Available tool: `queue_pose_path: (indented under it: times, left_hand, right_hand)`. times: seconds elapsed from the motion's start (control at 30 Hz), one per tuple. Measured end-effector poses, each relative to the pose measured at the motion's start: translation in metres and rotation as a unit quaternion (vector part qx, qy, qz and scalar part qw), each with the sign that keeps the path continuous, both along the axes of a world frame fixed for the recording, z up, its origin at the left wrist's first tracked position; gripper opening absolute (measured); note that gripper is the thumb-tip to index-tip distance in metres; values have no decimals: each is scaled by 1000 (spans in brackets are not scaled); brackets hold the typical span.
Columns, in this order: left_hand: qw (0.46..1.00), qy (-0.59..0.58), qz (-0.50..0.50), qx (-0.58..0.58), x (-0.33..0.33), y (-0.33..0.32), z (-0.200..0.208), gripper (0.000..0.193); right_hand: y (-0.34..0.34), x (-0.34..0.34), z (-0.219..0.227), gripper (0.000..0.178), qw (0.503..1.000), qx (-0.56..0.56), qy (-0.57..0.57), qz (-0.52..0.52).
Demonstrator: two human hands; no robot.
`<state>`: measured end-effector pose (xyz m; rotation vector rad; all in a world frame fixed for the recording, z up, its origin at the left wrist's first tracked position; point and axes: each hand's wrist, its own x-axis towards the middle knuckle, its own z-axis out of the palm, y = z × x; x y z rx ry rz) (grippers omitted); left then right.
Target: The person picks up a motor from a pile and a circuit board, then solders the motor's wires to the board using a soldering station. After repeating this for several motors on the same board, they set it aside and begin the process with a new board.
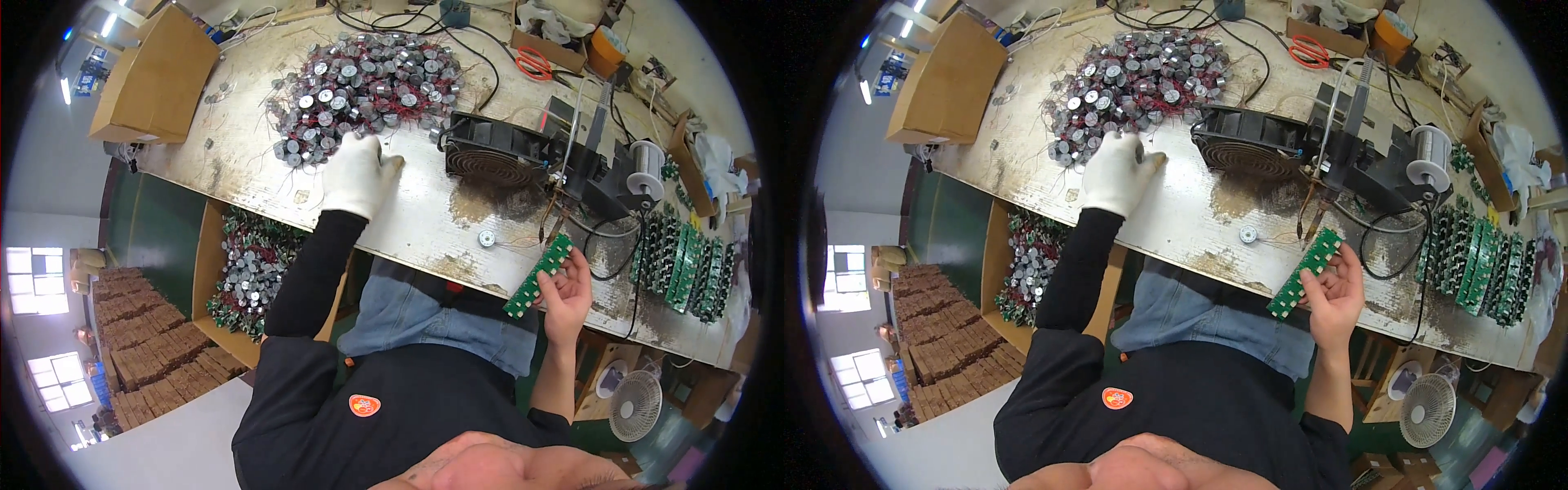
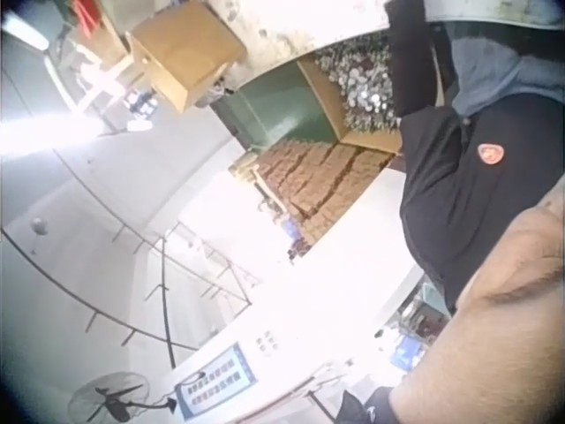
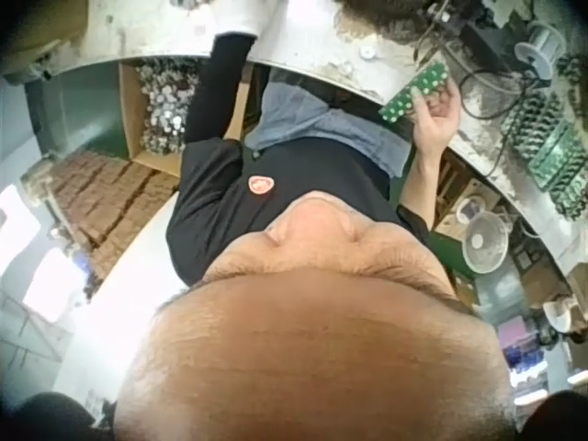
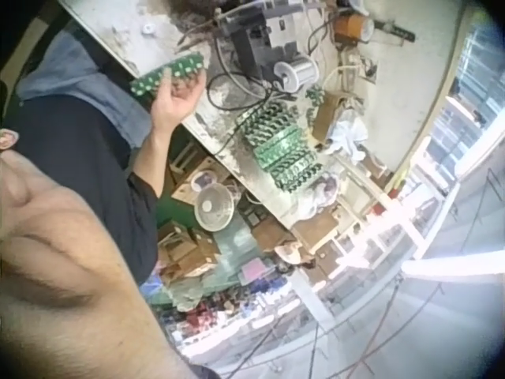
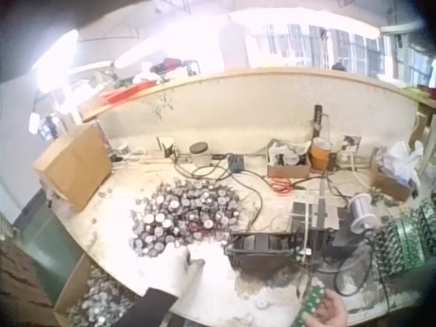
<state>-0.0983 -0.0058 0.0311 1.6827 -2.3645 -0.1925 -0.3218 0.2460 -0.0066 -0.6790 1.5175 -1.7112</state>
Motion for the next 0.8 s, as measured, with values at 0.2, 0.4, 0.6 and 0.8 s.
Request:
queue_pose_path:
  times: [0.2, 0.4, 0.6, 0.8]
  left_hand:
    - [994, 93, -49, -19, 15, 41, -14, 22]
    - [959, 264, -95, -37, 31, 67, -24, 16]
    - [929, 364, -64, -17, 28, 67, -14, 10]
    - [813, 535, -26, 227, 0, 91, 5, 24]
  right_hand:
    - [-2, 5, -1, 68, 1000, -13, 16, 6]
    - [-4, 5, 0, 68, 1000, -5, 23, 16]
    - [-2, 7, 3, 65, 1000, 6, 20, 4]
    - [-1, 4, 9, 65, 999, 45, 26, 13]
